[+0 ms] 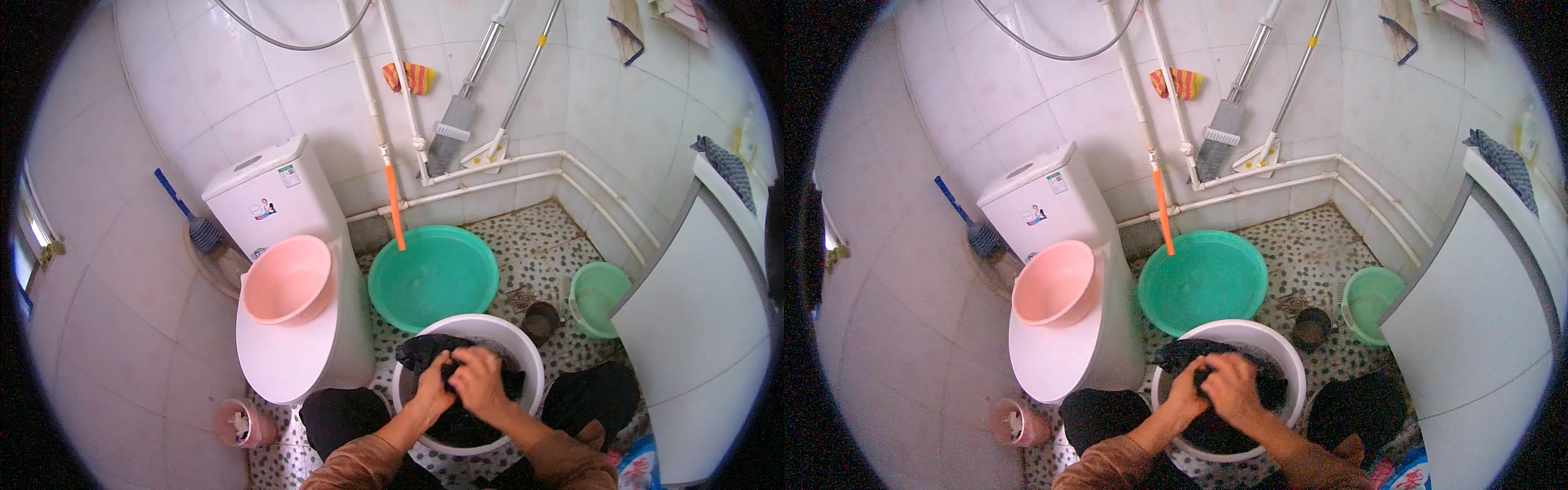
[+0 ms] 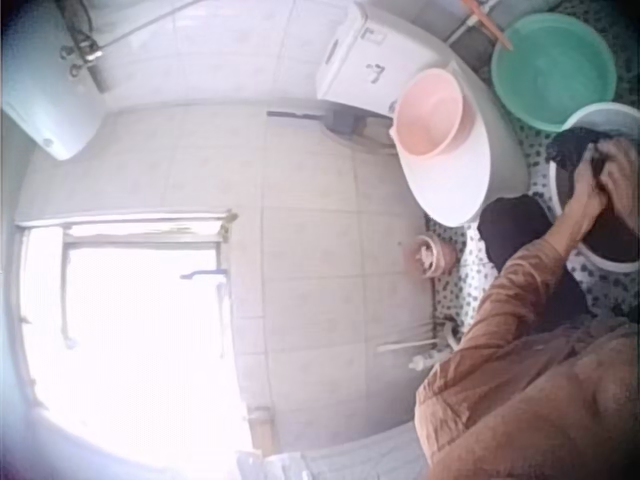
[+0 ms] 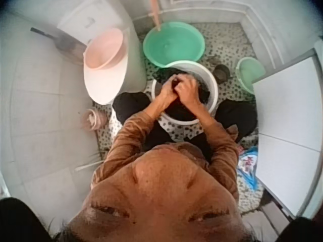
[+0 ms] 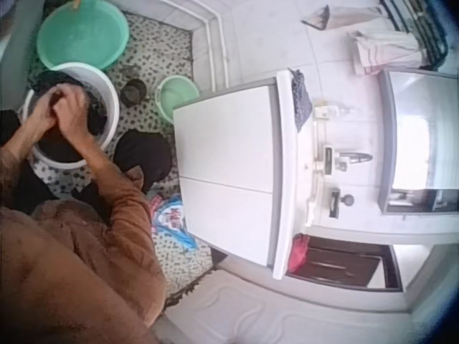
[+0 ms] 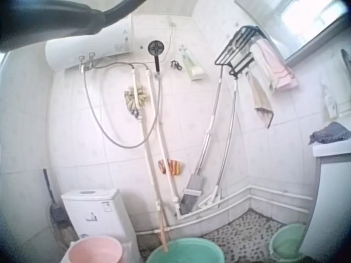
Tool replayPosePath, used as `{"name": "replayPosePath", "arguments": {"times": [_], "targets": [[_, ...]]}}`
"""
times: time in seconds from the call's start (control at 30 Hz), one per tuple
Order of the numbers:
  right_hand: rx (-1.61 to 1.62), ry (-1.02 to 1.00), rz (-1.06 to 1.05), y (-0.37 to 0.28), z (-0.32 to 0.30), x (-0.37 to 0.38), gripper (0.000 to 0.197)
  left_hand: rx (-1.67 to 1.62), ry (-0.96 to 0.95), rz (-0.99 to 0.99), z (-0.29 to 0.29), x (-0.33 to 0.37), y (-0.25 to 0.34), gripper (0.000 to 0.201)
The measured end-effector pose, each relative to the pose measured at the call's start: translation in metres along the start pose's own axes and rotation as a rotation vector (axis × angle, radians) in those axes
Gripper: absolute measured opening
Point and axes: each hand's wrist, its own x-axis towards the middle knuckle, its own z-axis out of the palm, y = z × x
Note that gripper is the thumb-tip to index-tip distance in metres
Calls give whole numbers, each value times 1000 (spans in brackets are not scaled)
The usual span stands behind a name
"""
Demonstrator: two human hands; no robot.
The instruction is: The person sits on the floor and washes a dark garment by hand in a white basin filled with water. They repeatedly submerge, agitate, and wring the fabric to clean it.
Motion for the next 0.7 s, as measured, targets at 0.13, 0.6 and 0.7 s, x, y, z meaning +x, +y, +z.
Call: {"name": "replayPosePath", "arguments": {"times": [0.13, 0.6, 0.7], "targets": [[-23, 114, 320, 47, -3, 2, 15, 150, -3, -88, 36, -23, -3, 23], [22, 183, 327, 48, -1, -1, 15, 102, -59, -94, 38, -26, 0, 19], [151, 138, 278, 33, 2, -6, 17, 106, 80, -39, 42, -32, 7, 21]]}}
